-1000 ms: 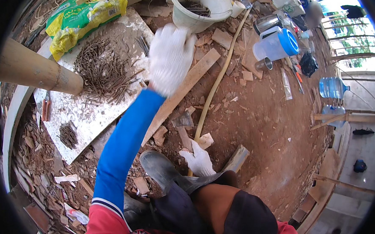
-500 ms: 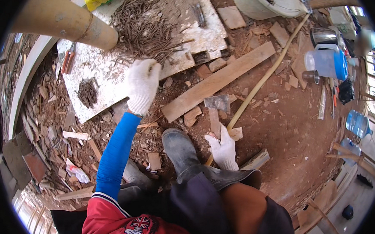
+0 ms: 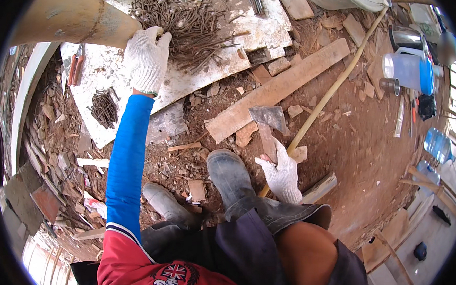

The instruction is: The person uses a small axe to repeatedly strike and split a piece of wood placed on the ground. They hold the wood with one gloved hand and swing the axe with the other, creating smaller fragments. The person occasionally pauses to reposition the wood or clear debris.

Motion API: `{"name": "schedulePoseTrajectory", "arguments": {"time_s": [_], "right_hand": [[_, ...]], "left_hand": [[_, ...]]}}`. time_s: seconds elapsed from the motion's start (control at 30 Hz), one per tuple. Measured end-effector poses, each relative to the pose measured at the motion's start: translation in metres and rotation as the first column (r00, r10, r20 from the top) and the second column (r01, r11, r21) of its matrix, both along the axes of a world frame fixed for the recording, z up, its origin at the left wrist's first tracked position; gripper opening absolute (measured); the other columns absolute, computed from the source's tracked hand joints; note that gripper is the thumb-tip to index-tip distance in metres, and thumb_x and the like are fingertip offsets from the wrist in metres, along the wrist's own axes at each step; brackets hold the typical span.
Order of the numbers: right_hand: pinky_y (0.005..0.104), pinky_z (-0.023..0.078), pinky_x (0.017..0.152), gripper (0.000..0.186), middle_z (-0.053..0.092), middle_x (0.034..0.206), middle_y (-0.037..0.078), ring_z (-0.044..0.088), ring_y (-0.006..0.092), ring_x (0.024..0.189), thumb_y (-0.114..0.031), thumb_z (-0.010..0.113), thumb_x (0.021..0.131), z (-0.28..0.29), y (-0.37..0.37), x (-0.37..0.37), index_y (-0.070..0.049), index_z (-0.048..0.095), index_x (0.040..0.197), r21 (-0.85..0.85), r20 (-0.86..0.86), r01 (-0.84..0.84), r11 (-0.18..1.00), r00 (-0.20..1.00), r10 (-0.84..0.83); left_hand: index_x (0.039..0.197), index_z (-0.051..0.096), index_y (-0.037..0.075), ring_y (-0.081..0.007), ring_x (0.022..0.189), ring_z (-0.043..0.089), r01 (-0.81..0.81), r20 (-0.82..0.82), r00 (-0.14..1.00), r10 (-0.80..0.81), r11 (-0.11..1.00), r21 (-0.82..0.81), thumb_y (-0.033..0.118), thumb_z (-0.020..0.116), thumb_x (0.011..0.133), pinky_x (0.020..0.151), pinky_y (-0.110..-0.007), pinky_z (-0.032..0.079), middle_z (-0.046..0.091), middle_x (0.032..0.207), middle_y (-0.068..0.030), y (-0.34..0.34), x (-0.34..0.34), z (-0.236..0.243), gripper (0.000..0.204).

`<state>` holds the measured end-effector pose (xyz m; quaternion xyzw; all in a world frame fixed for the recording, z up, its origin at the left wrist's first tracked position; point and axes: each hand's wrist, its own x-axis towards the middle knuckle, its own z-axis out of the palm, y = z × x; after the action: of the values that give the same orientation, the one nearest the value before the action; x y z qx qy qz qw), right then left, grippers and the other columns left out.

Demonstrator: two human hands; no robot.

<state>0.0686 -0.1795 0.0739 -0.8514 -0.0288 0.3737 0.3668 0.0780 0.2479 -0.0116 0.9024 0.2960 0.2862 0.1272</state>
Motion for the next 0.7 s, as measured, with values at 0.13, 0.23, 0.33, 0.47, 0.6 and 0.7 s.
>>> {"name": "schedulePoseTrajectory", "arguments": {"time_s": [0.13, 0.23, 0.33, 0.47, 0.6, 0.7], "right_hand": [[0.0314, 0.063, 0.09, 0.071, 0.078, 0.126, 0.017, 0.08, 0.0188, 0.11, -0.01, 0.086, 0.099, -0.002, 0.007, -0.002, 0.004, 0.053, 0.16, -0.096, -0.069, 0.048, 0.994, 0.996, -0.054], [0.0317, 0.063, 0.089, 0.071, 0.079, 0.123, 0.017, 0.079, 0.0185, 0.11, -0.011, 0.086, 0.099, -0.002, 0.008, -0.002, 0.003, 0.053, 0.16, -0.098, -0.075, 0.063, 0.993, 0.995, -0.07], [0.0319, 0.063, 0.089, 0.071, 0.079, 0.123, 0.017, 0.079, 0.0184, 0.109, -0.011, 0.086, 0.099, -0.004, 0.007, -0.002, 0.003, 0.054, 0.16, -0.062, -0.06, 0.057, 0.996, 0.996, -0.061], [0.0319, 0.063, 0.09, 0.07, 0.078, 0.125, 0.017, 0.079, 0.0184, 0.109, -0.011, 0.086, 0.099, -0.002, 0.009, -0.003, 0.003, 0.054, 0.16, -0.059, -0.061, 0.038, 0.998, 0.997, -0.042], [0.0313, 0.062, 0.089, 0.069, 0.079, 0.122, 0.015, 0.079, 0.0177, 0.108, -0.011, 0.086, 0.099, -0.005, 0.008, -0.006, 0.003, 0.055, 0.159, -0.029, -0.059, 0.063, 0.998, 0.996, -0.064], [0.0307, 0.062, 0.087, 0.069, 0.079, 0.119, 0.014, 0.079, 0.0163, 0.107, -0.011, 0.085, 0.099, -0.004, 0.009, -0.005, 0.001, 0.055, 0.159, -0.058, -0.074, 0.051, 0.997, 0.996, -0.055]], "left_hand": [[0.091, 0.073, 0.01, -0.0434, 0.084, 0.07, 0.008, 0.0, 1.0, -0.008, 0.994, 0.109, 0.022, 0.078, 0.097, 0.074, -0.055, 0.056, 0.07, 0.088, -0.0173, 0.009, -0.001, -0.01, 0.014], [0.091, 0.073, 0.011, -0.0424, 0.082, 0.072, -0.002, 0.003, 1.0, 0.001, 0.988, 0.155, 0.022, 0.077, 0.097, 0.073, -0.054, 0.058, 0.072, 0.087, -0.0166, 0.007, -0.001, -0.011, 0.013], [0.091, 0.074, 0.011, -0.0407, 0.082, 0.074, -0.017, -0.069, 0.997, 0.024, 0.994, 0.105, 0.024, 0.076, 0.098, 0.072, -0.053, 0.06, 0.074, 0.087, -0.0171, 0.008, 0.0, -0.006, 0.015], [0.105, 0.081, 0.009, -0.0422, 0.089, 0.077, -0.036, -0.197, 0.978, 0.062, 0.991, 0.132, 0.027, 0.072, 0.103, 0.081, -0.053, 0.061, 0.077, 0.094, -0.0199, 0.008, 0.008, -0.008, 0.02], [0.1, 0.08, 0.006, -0.0429, 0.091, 0.077, -0.152, -0.121, 0.982, 0.145, 0.987, -0.057, 0.025, 0.071, 0.101, 0.082, -0.053, 0.062, 0.078, 0.095, -0.0218, 0.003, 0.007, -0.005, 0.022], [0.092, 0.079, 0.003, -0.0437, 0.087, 0.076, -0.18, 0.005, 0.983, 0.184, 0.966, -0.187, 0.022, 0.071, 0.099, 0.077, -0.053, 0.061, 0.078, 0.088, -0.0225, 0.0, -0.003, -0.004, 0.021]]}}
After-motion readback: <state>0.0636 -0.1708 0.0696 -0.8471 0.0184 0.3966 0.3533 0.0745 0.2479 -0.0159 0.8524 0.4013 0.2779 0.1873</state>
